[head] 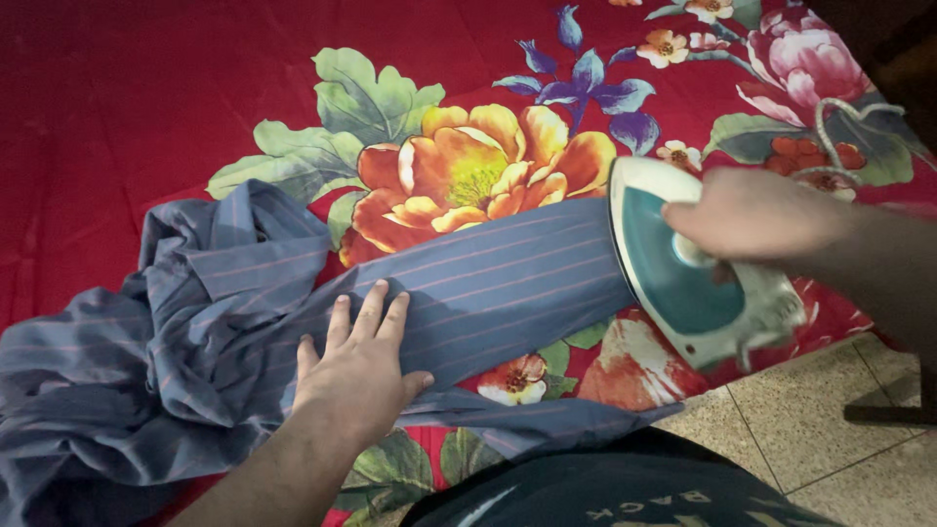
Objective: The person buttons the front and collar of a shirt on a bed and سپس irons one of the sleeves using an iron.
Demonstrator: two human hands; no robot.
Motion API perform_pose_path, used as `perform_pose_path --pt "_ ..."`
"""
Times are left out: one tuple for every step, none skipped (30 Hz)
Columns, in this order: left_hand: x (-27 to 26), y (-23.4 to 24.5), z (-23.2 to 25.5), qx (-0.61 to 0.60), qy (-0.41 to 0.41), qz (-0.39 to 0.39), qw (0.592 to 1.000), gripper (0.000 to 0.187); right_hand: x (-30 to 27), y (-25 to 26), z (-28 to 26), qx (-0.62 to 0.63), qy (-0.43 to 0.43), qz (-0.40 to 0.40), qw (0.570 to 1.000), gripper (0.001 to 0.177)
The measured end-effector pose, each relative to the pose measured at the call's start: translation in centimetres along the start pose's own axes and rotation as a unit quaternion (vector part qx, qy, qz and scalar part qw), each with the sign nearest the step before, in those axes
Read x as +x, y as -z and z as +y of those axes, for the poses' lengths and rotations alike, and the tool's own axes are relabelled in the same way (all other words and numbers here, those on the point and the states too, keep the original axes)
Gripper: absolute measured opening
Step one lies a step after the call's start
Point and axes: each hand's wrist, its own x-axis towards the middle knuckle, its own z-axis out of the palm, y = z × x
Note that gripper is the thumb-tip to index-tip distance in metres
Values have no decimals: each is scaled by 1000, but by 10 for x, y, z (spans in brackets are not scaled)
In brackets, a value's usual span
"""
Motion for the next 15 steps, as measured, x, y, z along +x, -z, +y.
perform_pose_path --pt "0 0 0 -8 1 3 1000 97 -3 -3 2 -7 -16 -3 1000 53" --pt "0 1 1 -13 5 2 1000 97 -6 -5 6 -14 -33 -7 999 55" --pt "0 1 2 -18 9 1 1000 97 -8 -7 8 -22 -49 -10 998 56" --pt "1 3 3 -23 13 1 1000 97 -8 -8 9 -15 -56 -2 998 52" --pt "1 3 5 -25 12 7 1000 97 -6 -9 11 -7 -63 7 998 49" --pt "0 4 6 -27 12 13 999 97 -4 -11 12 0 -69 14 998 46" --pt "-1 5 7 -30 13 19 999 97 0 -10 13 -18 -44 22 999 49" --pt "-1 6 9 -32 16 17 999 97 7 -7 14 -37 -20 31 999 53" --pt "-1 9 11 -33 20 16 999 98 14 -3 15 -55 4 39 998 58" --pt "0 12 14 -34 23 16 999 98 20 2 16 -40 16 53 998 56" --pt "1 15 18 -31 31 14 999 100 26 7 17 -24 27 66 997 54" --pt "2 17 21 -28 39 11 999 102 29 9 18 -8 38 78 996 53" --pt "3 18 25 -25 48 8 999 104 31 9 18 -9 32 72 997 52" --pt "4 19 27 -29 52 7 998 105 32 10 18 -11 25 67 997 51" --pt "5 20 29 -34 57 6 998 106 32 12 18 -13 18 61 998 50"
